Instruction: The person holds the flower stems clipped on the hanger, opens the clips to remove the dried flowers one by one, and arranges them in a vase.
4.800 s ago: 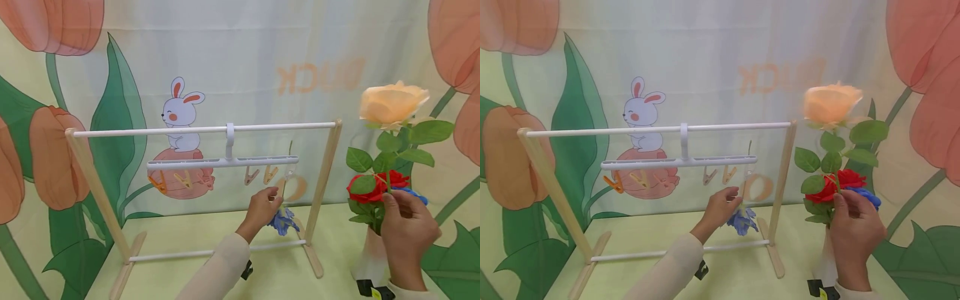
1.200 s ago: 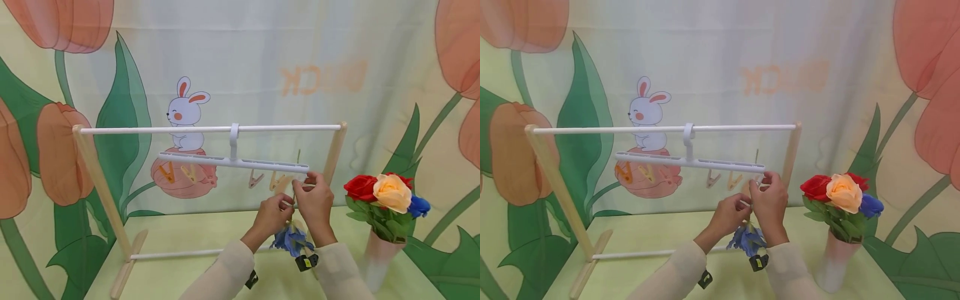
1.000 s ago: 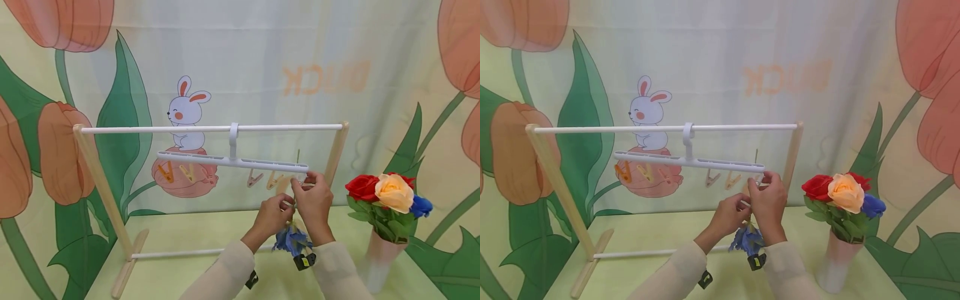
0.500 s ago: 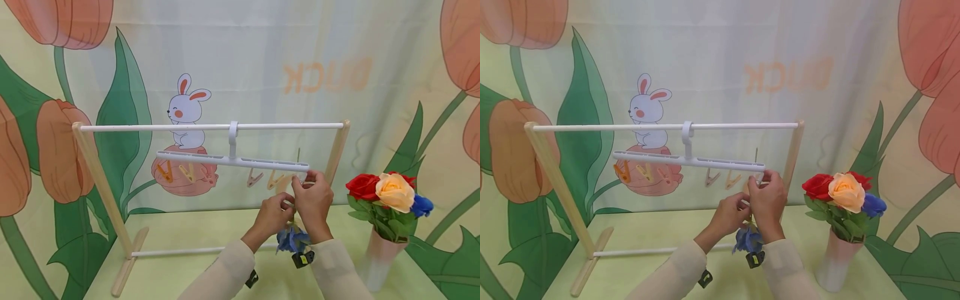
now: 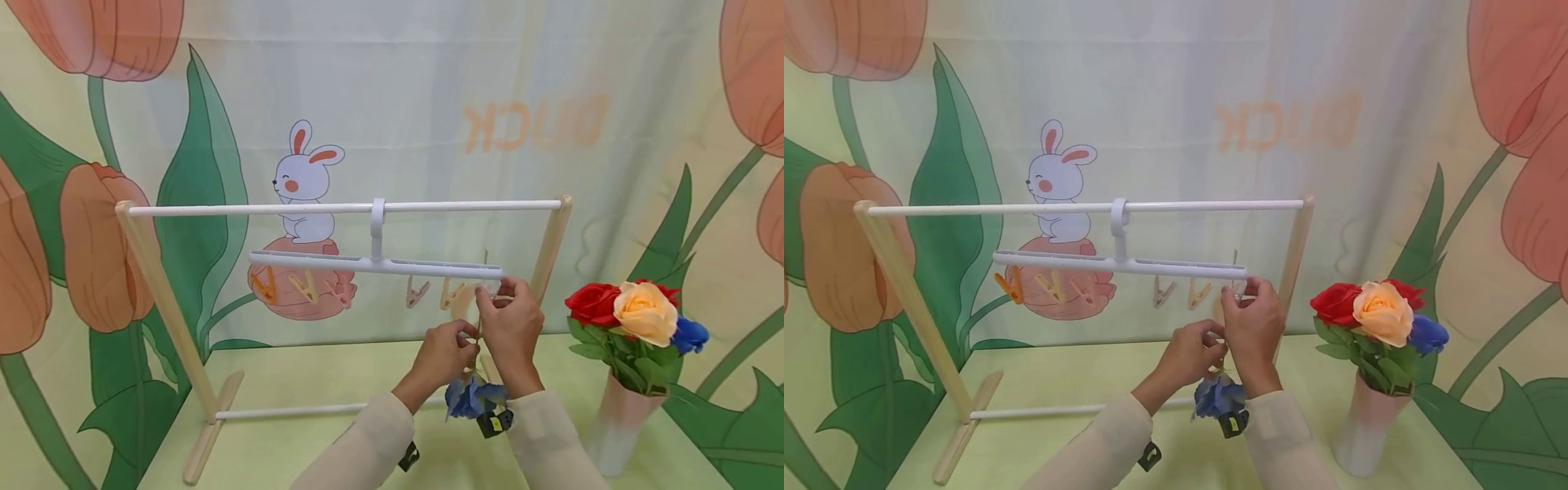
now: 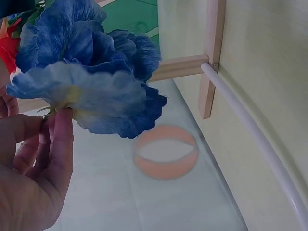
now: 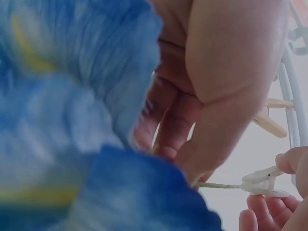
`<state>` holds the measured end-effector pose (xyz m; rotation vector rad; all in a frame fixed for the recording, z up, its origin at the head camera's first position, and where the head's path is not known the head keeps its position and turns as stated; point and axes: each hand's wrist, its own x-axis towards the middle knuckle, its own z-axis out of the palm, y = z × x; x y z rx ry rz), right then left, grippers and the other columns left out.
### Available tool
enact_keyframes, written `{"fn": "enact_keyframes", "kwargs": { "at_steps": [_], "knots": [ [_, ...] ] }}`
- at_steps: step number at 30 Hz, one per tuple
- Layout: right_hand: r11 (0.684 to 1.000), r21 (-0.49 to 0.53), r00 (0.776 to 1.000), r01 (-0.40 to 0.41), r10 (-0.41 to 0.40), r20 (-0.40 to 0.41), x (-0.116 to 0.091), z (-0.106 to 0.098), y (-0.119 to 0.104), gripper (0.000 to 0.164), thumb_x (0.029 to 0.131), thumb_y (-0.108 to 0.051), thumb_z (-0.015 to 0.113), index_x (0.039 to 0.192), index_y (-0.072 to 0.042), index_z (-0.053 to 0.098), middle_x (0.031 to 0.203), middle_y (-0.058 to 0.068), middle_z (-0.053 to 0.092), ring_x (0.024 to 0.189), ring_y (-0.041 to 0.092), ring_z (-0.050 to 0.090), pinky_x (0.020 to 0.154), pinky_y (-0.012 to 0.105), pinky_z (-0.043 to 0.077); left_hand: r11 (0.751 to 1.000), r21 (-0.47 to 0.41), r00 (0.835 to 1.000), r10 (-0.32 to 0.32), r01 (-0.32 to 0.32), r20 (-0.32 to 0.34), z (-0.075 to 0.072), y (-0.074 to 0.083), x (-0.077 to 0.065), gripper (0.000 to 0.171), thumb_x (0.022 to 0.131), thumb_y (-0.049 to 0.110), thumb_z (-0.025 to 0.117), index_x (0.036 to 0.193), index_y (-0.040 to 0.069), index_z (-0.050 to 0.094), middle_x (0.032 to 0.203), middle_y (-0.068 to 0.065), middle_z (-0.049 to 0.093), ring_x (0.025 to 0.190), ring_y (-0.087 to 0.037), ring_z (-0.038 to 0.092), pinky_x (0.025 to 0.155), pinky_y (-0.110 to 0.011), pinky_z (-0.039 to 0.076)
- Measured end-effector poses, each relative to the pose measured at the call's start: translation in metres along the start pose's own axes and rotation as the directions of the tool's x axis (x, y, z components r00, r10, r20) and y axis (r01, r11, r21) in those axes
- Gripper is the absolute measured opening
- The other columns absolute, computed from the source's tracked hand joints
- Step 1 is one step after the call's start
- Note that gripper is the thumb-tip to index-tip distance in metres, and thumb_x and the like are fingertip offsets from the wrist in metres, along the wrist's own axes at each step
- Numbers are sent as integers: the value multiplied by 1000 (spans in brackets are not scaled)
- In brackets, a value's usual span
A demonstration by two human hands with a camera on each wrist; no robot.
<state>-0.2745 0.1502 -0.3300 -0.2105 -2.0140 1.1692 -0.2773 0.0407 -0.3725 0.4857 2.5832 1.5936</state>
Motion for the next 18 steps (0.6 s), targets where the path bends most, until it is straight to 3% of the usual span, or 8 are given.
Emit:
{"fn": "enact_keyframes", "kwargs": {
  "at_steps": [5, 8, 13, 18],
  "knots": [
    [1000, 27, 1000, 1, -2, 12, -1, -1, 3, 44, 90, -28, 76, 122, 0, 63, 107, 15, 72, 91, 31, 75, 75, 46, 59, 992, 123, 999, 32, -34, 13, -4, -2, -2, 16, 96, 15, 68, 112, 15, 72, 89, -2, 76, 66, -9, 68, 58, -25, 57],
    [999, 40, 1000, 2, -2, 10, -2, -3, 4, 43, 90, -27, 76, 122, -1, 63, 108, 14, 72, 91, 29, 75, 72, 38, 57, 966, 242, 996, 88, -88, 9, -7, -2, -5, 17, 96, 16, 68, 112, 16, 73, 89, -1, 77, 66, -6, 66, 59, -22, 54],
    [999, 45, 1000, -13, 12, 29, -5, -7, 4, 43, 92, -26, 75, 125, -3, 61, 109, 13, 71, 93, 30, 74, 69, 32, 57, 900, 418, 992, 126, -122, 16, -11, -1, -10, 18, 96, 18, 68, 113, 19, 74, 84, 3, 76, 61, -5, 61, 56, -21, 48],
    [1000, 19, 998, -6, 5, 57, -10, -11, 6, 39, 92, -25, 74, 121, -2, 61, 109, 13, 69, 94, 31, 73, 74, 37, 57, 796, 584, 982, 190, -159, 9, -16, -3, -14, 17, 94, 20, 69, 110, 24, 75, 83, 7, 76, 63, -4, 61, 51, -20, 44]
  ]
}}
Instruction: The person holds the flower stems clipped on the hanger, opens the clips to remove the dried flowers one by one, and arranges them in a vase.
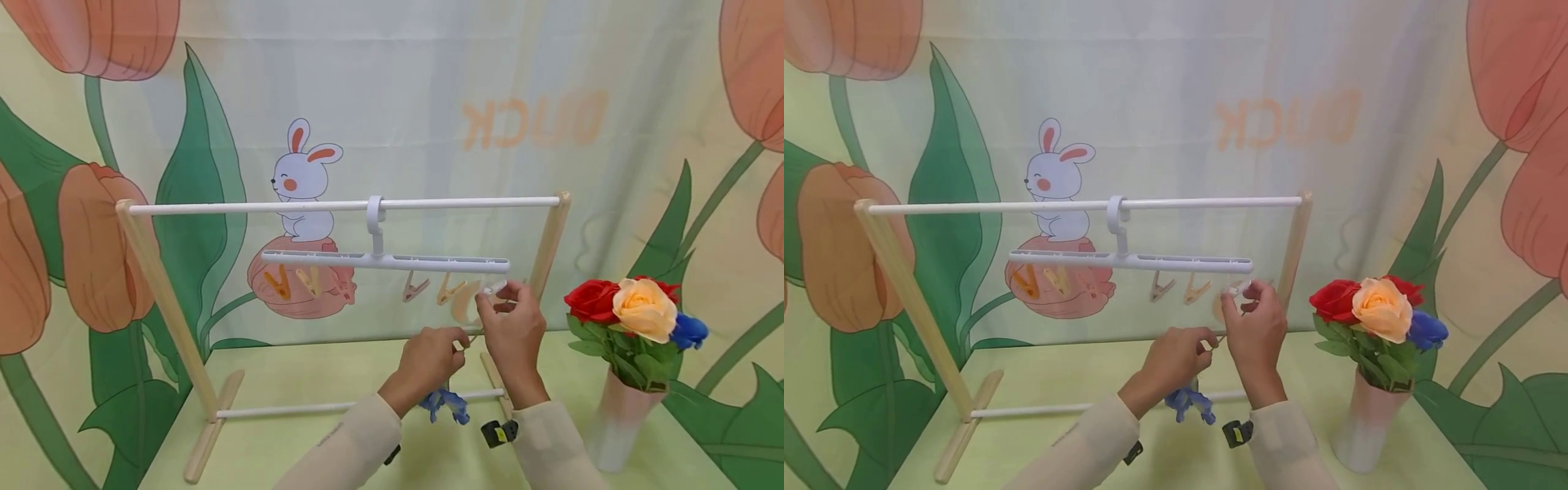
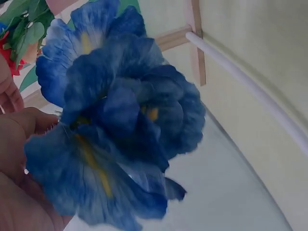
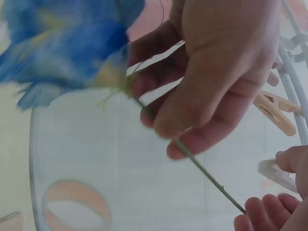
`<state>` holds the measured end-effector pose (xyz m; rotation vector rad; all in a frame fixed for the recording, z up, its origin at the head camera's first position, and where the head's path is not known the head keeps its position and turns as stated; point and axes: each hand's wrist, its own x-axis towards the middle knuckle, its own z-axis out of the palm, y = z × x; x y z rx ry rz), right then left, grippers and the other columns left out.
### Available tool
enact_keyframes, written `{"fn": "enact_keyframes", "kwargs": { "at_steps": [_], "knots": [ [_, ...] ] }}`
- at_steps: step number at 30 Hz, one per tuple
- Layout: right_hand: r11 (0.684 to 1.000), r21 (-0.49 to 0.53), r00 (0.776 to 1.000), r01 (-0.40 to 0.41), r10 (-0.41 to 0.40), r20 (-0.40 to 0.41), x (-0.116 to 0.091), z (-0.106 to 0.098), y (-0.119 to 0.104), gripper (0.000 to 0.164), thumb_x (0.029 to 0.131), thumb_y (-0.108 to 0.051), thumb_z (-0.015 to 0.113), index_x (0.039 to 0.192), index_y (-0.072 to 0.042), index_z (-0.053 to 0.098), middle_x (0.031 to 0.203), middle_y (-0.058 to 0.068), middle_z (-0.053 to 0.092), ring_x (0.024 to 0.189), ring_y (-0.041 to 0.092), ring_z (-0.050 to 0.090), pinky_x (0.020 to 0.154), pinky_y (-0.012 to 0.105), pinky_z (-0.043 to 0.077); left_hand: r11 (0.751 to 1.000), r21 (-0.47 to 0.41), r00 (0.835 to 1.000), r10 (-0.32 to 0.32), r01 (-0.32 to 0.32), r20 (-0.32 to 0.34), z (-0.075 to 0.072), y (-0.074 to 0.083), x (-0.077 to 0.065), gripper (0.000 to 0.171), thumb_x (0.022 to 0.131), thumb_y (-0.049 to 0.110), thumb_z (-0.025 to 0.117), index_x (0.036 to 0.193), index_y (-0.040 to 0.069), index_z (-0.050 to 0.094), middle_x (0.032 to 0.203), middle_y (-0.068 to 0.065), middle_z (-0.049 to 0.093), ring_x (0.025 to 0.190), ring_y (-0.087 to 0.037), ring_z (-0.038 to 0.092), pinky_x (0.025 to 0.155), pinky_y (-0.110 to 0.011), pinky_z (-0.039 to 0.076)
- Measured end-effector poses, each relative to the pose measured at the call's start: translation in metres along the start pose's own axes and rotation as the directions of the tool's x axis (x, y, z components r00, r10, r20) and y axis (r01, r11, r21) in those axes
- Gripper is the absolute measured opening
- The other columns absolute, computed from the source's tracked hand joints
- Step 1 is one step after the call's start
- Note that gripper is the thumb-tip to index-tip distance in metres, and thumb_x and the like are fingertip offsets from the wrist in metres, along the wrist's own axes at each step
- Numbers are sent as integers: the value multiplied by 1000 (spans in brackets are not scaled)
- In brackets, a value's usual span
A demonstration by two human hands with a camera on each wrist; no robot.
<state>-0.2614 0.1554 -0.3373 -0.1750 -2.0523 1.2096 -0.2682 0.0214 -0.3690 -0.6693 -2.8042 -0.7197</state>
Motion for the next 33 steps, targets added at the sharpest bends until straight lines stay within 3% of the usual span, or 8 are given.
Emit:
{"fn": "enact_keyframes", "kwargs": {
  "at_steps": [5, 9, 14, 17, 22, 24, 27, 33],
  "knots": [
    [995, -75, 998, 61, -59, 35, -8, -4, 9, 31, 90, -19, 74, 114, -1, 65, 108, 15, 70, 92, 34, 72, 79, 47, 56, 985, 160, 997, 70, -63, -40, -6, -7, -6, 19, 93, 19, 70, 107, 28, 78, 91, 8, 78, 74, -8, 69, 48, -24, 43],
    [955, -172, 969, 240, -225, 102, -18, -2, 19, 23, 87, -10, 75, 107, -1, 71, 103, 16, 73, 90, 34, 72, 79, 51, 54, 963, 262, 995, 87, -69, -55, -11, -12, -12, 20, 92, 19, 71, 105, 31, 78, 96, 8, 77, 85, -11, 72, 52, -30, 51],
    [822, -313, 879, 476, -434, 197, -32, 3, 31, 20, 78, -7, 83, 97, -8, 76, 93, 11, 76, 84, 35, 69, 74, 53, 50, 931, 358, 990, 106, -67, -90, -13, -17, -17, 22, 91, 17, 71, 102, 34, 80, 91, 6, 75, 82, -16, 70, 59, -34, 56],
    [742, -354, 822, 569, -510, 253, -41, 6, 37, 22, 73, -9, 88, 92, -12, 77, 88, 7, 75, 81, 33, 69, 70, 51, 50, 892, 442, 981, 158, -92, -116, -13, -18, -22, 22, 91, 17, 72, 100, 35, 80, 88, 5, 74, 78, -18, 68, 60, -33, 55],
    [656, -340, 738, 674, -598, 311, -49, 10, 47, 20, 70, -8, 90, 83, -16, 76, 81, 2, 72, 74, 27, 67, 61, 43, 49, 825, 552, 961, 234, -117, -147, -13, -20, -30, 19, 92, 20, 72, 100, 36, 79, 87, 5, 72, 79, -17, 64, 64, -32, 52],
    [637, -325, 715, 699, -619, 326, -52, 12, 49, 20, 70, -8, 90, 80, -17, 76, 78, 0, 70, 70, 25, 65, 58, 40, 48, 809, 576, 956, 249, -115, -158, -13, -22, -33, 18, 93, 21, 72, 98, 36, 79, 88, 6, 71, 80, -16, 63, 67, -31, 51],
    [622, -317, 698, 716, -629, 342, -56, 14, 53, 22, 69, -9, 91, 79, -19, 75, 76, -2, 69, 67, 22, 64, 56, 37, 48, 792, 601, 951, 259, -109, -170, -13, -23, -38, 16, 92, 22, 72, 94, 37, 79, 87, 6, 70, 81, -15, 62, 70, -31, 49],
    [630, -305, 700, 714, -632, 332, -64, 16, 59, 26, 66, -8, 93, 80, -20, 75, 73, -5, 66, 64, 19, 61, 55, 32, 49, 783, 613, 952, 257, -105, -165, -10, -22, -42, 12, 90, 24, 74, 91, 35, 78, 85, 7, 68, 82, -14, 61, 71, -30, 47]
  ]
}}
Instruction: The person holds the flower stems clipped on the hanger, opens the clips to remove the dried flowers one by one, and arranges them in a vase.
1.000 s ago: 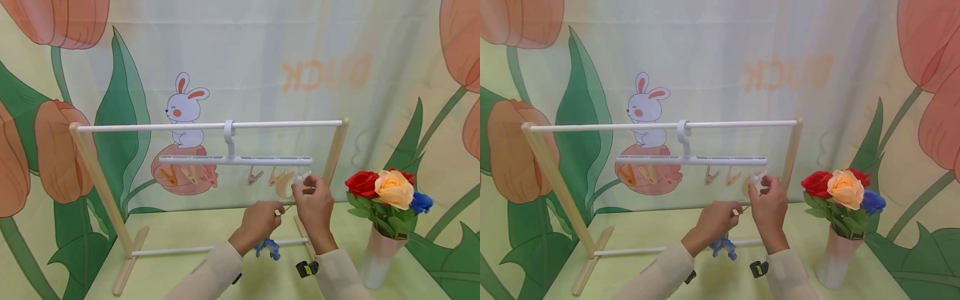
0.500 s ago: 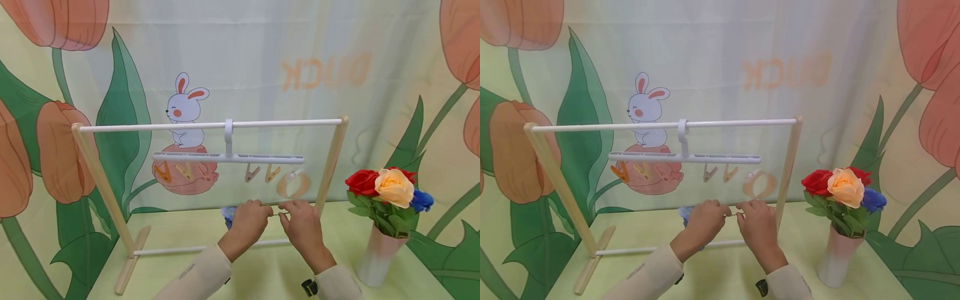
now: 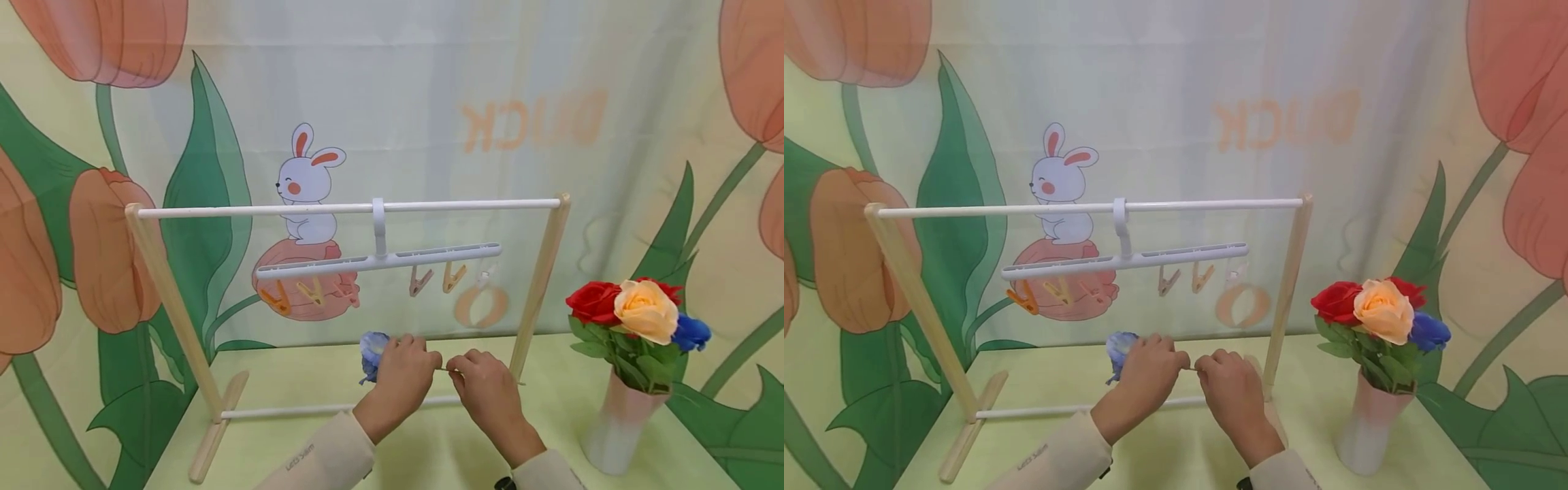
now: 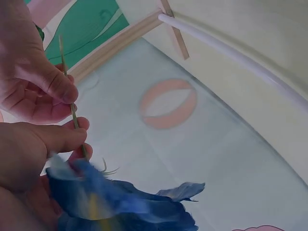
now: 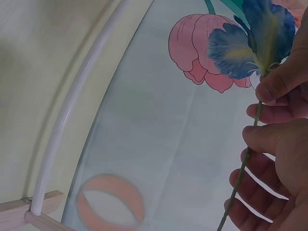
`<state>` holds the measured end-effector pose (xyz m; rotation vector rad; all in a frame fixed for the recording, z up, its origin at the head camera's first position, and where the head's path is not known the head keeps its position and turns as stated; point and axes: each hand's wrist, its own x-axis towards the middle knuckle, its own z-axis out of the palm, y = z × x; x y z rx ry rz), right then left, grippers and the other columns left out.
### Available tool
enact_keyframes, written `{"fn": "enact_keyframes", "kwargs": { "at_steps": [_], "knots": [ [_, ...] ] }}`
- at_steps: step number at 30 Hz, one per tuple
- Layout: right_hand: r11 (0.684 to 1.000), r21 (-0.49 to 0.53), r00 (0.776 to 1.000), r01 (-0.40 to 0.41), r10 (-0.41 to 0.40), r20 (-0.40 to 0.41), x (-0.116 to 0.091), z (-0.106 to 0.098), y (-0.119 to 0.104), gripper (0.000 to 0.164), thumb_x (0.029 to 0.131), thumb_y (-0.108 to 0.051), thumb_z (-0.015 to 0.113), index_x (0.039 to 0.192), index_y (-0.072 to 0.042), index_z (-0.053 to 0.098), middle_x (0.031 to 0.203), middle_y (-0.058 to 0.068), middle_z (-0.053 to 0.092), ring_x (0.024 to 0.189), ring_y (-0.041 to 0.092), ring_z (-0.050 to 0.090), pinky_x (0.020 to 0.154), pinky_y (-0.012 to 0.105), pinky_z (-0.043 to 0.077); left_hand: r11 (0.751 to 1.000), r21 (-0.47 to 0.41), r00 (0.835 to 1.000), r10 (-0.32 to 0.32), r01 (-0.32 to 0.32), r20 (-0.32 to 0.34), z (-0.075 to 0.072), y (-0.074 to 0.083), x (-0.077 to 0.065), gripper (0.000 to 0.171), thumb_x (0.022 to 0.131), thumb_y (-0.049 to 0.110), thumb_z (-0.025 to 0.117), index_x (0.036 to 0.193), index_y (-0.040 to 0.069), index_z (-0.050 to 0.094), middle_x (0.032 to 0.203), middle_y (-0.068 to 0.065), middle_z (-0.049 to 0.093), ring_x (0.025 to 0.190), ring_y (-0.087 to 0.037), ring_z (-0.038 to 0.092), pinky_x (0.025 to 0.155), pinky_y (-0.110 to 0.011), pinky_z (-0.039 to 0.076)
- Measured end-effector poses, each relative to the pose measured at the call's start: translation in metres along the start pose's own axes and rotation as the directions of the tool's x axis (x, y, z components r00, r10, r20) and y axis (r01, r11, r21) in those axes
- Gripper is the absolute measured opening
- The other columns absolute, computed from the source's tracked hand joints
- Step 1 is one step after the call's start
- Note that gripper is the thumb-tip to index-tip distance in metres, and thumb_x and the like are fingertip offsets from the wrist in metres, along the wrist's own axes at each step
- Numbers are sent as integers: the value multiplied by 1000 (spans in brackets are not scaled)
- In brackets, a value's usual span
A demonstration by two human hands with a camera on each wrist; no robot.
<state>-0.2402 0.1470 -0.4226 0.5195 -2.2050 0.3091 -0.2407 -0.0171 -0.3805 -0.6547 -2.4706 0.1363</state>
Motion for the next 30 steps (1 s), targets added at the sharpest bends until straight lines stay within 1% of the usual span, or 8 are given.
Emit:
{"fn": "enact_keyframes", "kwargs": {
  "at_steps": [4, 7, 12, 16, 19, 23, 27, 30],
  "knots": [
    [1000, 1, 1000, -18, 18, -13, -3, 0, 0, 25, 67, -7, 92, 79, -20, 74, 73, -5, 65, 64, 19, 60, 54, 30, 49, 1000, -21, 997, -4, 3, -77, 4, 3, -2, 6, 88, 24, 78, 86, 30, 76, 81, 7, 65, 78, -14, 58, 70, -29, 45],
    [998, 2, 998, -67, 67, -13, -4, -4, 2, 23, 70, -7, 90, 80, -19, 74, 72, -5, 66, 64, 18, 60, 52, 30, 49, 998, -53, 984, 5, -15, -175, 8, 6, -2, 7, 87, 22, 79, 84, 28, 75, 81, 8, 65, 79, -14, 58, 73, -29, 46],
    [977, 35, 977, -211, 211, 17, -6, -12, 7, 18, 77, -8, 86, 83, -19, 73, 74, -2, 66, 66, 17, 61, 50, 32, 47, 978, -164, 943, 70, -129, -326, 11, 12, 0, 13, 85, 15, 77, 88, 28, 76, 86, 11, 68, 88, -12, 63, 83, -30, 49],
    [950, 81, 953, -302, 302, 19, -6, -17, 15, 14, 80, -5, 83, 85, -16, 74, 75, 3, 68, 67, 19, 66, 54, 38, 50, 945, -255, 926, 104, -206, -362, 11, 18, 1, 16, 84, 12, 77, 91, 27, 76, 86, 10, 69, 83, -11, 63, 72, -27, 48],
    [927, 119, 934, -355, 358, -5, -5, -23, 21, 12, 81, -4, 82, 86, -13, 75, 74, 4, 69, 66, 20, 67, 56, 39, 50, 930, -292, 931, 114, -223, -346, 15, 23, 2, 14, 85, 13, 76, 91, 26, 76, 83, 9, 69, 77, -11, 63, 65, -25, 47],
    [897, 171, 906, -407, 420, -52, -6, -32, 29, 10, 82, -4, 81, 86, -11, 76, 75, 3, 73, 66, 20, 68, 59, 39, 51, 927, -321, 956, 108, -196, -271, 23, 32, 2, 11, 87, 16, 75, 93, 25, 77, 83, 10, 71, 73, -10, 65, 64, -24, 51],
    [864, 192, 870, -466, 487, -80, -8, -43, 37, 8, 84, -5, 79, 89, -10, 77, 78, 3, 76, 69, 23, 71, 61, 32, 53, 915, -380, 987, 92, -136, -133, 29, 44, 4, 11, 89, 19, 75, 98, 24, 77, 87, 9, 73, 75, -9, 67, 64, -20, 53],
    [847, 196, 846, -494, 520, -115, -8, -53, 44, 7, 85, -6, 78, 92, -9, 77, 80, 4, 77, 70, 25, 72, 61, 16, 49, 877, -476, 997, 78, -62, 13, 33, 54, 9, 14, 91, 20, 74, 105, 22, 76, 94, 8, 73, 83, -7, 68, 66, -19, 53]
  ]
}}
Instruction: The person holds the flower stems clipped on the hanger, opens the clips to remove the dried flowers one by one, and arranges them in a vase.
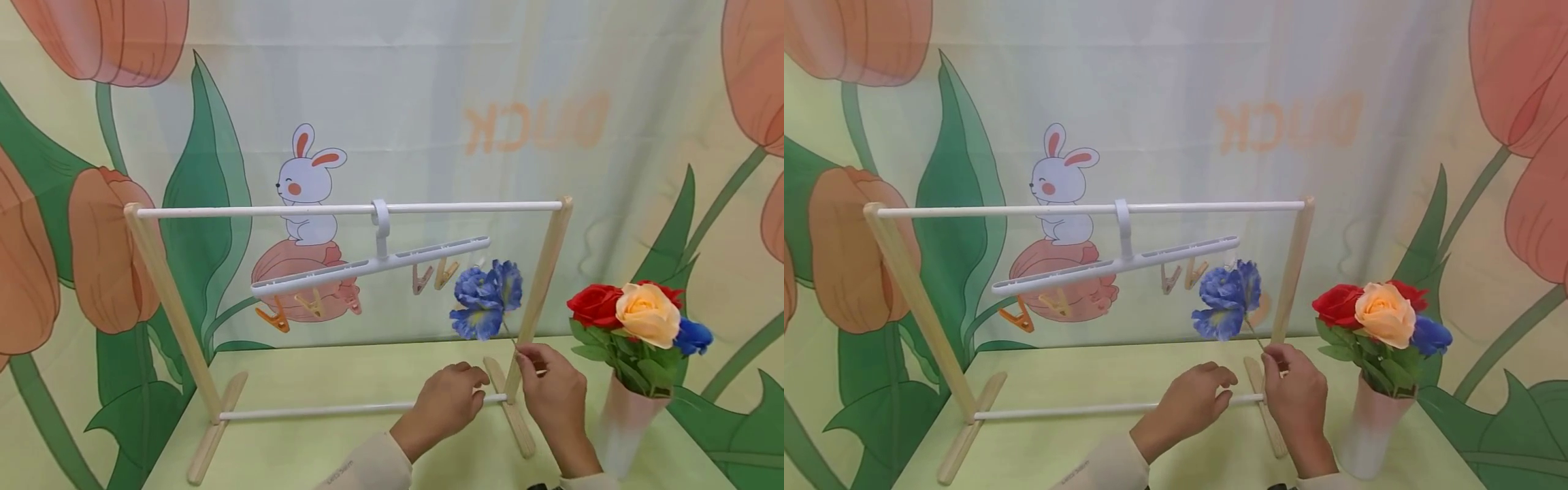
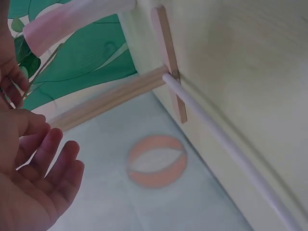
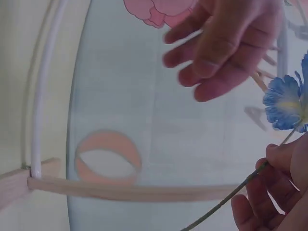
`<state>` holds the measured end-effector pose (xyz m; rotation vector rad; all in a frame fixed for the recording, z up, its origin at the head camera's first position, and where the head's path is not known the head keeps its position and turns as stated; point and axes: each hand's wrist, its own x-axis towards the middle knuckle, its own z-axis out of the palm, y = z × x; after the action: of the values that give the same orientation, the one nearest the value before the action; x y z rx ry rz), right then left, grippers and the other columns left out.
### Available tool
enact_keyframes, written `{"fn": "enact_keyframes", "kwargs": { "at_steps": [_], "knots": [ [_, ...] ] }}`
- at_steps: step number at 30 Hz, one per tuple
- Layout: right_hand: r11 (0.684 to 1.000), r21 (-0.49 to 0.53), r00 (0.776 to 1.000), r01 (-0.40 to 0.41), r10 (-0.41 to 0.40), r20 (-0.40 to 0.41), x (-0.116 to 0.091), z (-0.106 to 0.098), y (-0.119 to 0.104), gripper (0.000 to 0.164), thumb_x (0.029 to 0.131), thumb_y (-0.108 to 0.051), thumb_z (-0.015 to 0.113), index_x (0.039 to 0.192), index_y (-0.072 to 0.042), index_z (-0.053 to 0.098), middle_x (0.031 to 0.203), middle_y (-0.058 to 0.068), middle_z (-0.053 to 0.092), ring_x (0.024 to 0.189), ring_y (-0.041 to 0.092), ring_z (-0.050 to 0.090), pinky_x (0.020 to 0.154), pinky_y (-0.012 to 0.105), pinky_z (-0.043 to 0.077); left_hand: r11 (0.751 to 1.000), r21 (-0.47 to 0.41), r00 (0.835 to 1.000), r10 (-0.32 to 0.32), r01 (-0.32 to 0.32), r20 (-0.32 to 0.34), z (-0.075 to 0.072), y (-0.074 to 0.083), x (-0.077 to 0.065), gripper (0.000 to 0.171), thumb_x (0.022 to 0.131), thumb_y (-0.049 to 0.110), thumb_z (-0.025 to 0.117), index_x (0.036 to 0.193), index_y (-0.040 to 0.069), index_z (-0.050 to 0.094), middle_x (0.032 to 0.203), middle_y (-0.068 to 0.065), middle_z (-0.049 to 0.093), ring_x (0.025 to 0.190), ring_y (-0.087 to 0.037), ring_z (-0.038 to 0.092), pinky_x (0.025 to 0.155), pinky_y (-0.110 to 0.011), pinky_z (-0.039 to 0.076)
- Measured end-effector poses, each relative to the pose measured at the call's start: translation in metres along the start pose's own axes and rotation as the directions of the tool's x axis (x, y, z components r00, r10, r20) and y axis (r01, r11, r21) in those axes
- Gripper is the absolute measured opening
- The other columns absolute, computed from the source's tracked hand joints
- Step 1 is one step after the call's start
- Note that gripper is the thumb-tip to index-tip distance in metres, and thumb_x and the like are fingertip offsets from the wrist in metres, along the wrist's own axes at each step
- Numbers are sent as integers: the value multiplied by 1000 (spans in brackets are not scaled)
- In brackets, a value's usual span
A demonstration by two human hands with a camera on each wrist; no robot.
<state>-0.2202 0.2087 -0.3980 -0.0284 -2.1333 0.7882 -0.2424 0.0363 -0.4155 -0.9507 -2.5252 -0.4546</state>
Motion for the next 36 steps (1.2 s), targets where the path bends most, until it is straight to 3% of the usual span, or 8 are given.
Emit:
{"fn": "enact_keyframes", "kwargs": {
  "at_steps": [3, 6, 9, 13, 20, 25, 32, 36],
  "knots": [
    [1000, 9, 999, -24, 24, -47, 5, -12, 4, 7, 87, -7, 78, 94, -8, 77, 82, 6, 78, 69, 17, 71, 63, 2, 41, 988, -125, 990, -80, 94, 114, 9, 8, 8, 18, 94, 23, 72, 111, 20, 74, 102, 7, 73, 90, -6, 68, 71, -18, 54],
    [998, -2, 995, -60, 60, -81, 11, -26, 7, 7, 89, -12, 76, 95, -8, 77, 85, 8, 78, 69, -12, 61, 65, -2, 35, 951, -254, 973, -130, 177, 189, 18, 18, 17, 25, 95, 24, 72, 118, 16, 72, 109, 6, 74, 95, -5, 70, 77, -18, 55],
    [994, -6, 988, -113, 112, -108, 16, -40, 13, 13, 92, -16, 74, 99, -6, 76, 90, 12, 78, 72, -33, 41, 66, -3, 33, 882, -392, 954, -172, 261, 246, 27, 31, 26, 32, 95, 25, 72, 124, 14, 69, 117, 5, 74, 98, -5, 71, 80, -17, 55],
    [987, 10, 974, -158, 157, -162, 22, -54, 22, 16, 93, -15, 72, 103, -3, 75, 93, 16, 77, 72, -36, 37, 67, -4, 32, 775, -529, 932, -221, 346, 287, 37, 50, 37, 36, 93, 27, 74, 126, 15, 67, 120, 6, 72, 99, -6, 72, 80, -17, 55],
    [975, 42, 937, -217, 220, -270, 29, -66, 34, 15, 94, -14, 70, 103, -2, 74, 80, -46, 48, 68, -31, 41, 67, -2, 34, 656, -642, 918, -264, 397, 297, 54, 80, 53, 41, 89, 28, 78, 125, 16, 66, 120, 7, 71, 101, -4, 69, 81, -16, 53],
    [979, 73, 929, -190, 203, -310, 36, -73, 41, 15, 93, -11, 69, 102, 0, 75, 80, -50, 44, 67, -28, 44, 66, 0, 35, 628, -654, 906, -298, 423, 299, 63, 102, 68, 47, 88, 30, 79, 130, 17, 63, 121, 8, 69, 101, -4, 67, 81, -18, 54],
    [979, 124, 901, -163, 199, -385, 52, -88, 48, 17, 96, -14, 68, 107, -3, 76, 84, -46, 51, 70, -23, 47, 67, 4, 37, 677, -611, 912, -282, 410, 299, 78, 132, 90, 50, 87, 33, 81, 130, 17, 61, 120, 11, 67, 96, 0, 65, 78, -17, 54],
    [979, 142, 901, -147, 192, -389, 55, -88, 50, 19, 96, -16, 67, 107, -3, 75, 84, -43, 52, 71, -20, 49, 67, 6, 38, 630, -616, 880, -309, 474, 361, 86, 140, 98, 51, 87, 35, 81, 131, 21, 62, 121, 12, 68, 98, -1, 67, 80, -20, 56]
  ]
}}
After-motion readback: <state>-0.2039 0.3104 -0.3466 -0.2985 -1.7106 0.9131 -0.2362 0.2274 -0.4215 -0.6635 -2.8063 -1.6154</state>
